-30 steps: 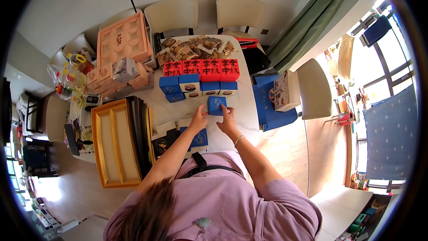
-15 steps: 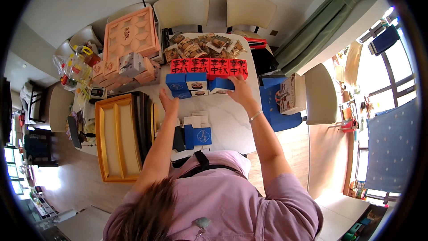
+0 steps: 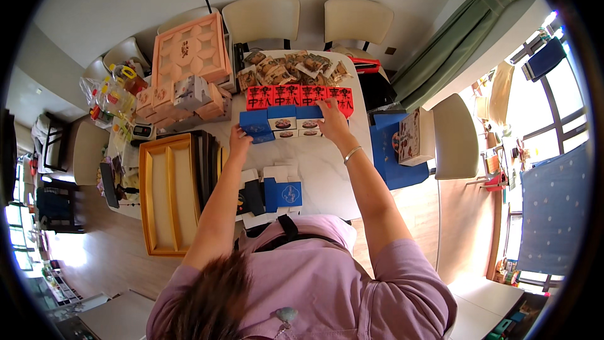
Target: The person assembles small blue and black cardboard boxes by hand. They fold the flaps of the flat-packed boxes into shape and place them on a table alongside other assembled boxes and packaging materials.
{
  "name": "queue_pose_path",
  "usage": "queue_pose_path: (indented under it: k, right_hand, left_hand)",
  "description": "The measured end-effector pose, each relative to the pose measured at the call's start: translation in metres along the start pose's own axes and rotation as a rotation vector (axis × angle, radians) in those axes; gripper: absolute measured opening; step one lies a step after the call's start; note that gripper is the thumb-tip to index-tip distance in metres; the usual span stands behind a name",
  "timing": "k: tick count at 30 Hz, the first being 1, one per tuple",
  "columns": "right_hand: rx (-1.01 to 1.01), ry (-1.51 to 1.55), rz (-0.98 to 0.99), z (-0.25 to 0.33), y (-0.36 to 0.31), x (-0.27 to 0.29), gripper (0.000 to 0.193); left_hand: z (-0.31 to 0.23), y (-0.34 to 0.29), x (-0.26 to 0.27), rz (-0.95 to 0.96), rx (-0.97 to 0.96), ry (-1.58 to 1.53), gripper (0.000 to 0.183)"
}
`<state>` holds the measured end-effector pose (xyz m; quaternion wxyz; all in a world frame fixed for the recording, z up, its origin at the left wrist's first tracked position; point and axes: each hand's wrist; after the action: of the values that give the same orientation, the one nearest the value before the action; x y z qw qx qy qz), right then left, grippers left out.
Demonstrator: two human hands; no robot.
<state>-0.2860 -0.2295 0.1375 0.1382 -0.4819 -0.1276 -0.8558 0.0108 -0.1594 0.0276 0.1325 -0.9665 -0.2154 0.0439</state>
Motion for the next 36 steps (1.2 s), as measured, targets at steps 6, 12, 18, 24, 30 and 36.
queue_pose_path:
  k: [6,12,18,24,30,36]
  right_hand:
    - [-0.013,0.075,-0.061,-0.002,-0.004,-0.006,0.059]
    - [0.015,0.101,-0.137,-0.006,-0.009,-0.008,0.060]
    - [-0.031,0.150,-0.118,-0.004,-0.017,-0.007,0.061]
    - [-0.095,0.164,-0.206,-0.006,-0.029,-0.008,0.052]
    - [-0.040,0.158,-0.247,-0.008,-0.048,-0.016,0.038]
    - [-0.154,0.214,0.186,-0.028,-0.089,-0.057,0.022]
  left_hand:
    - [0.020,0.009,0.010,0.044,-0.117,-0.067,0.054]
    - [0.014,0.008,0.009,-0.017,-0.206,0.227,0.054]
    - [-0.008,-0.009,0.005,-0.196,0.057,0.524,0.068]
    - [-0.022,-0.019,-0.003,-0.039,0.315,-0.174,0.075]
    - [-0.008,-0.002,0.008,0.006,0.285,-0.146,0.076]
    - [-0.022,-0.016,-0.004,0.007,0.280,-0.052,0.067]
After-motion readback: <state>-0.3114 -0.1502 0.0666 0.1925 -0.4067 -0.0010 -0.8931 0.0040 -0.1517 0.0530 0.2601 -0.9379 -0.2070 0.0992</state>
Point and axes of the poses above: each hand's wrist, its own y-axis towards the middle knuckle, its own x-axis out of the back of the hand, z = x × y, and after that the axes turned 2 degrees about z, right-handed
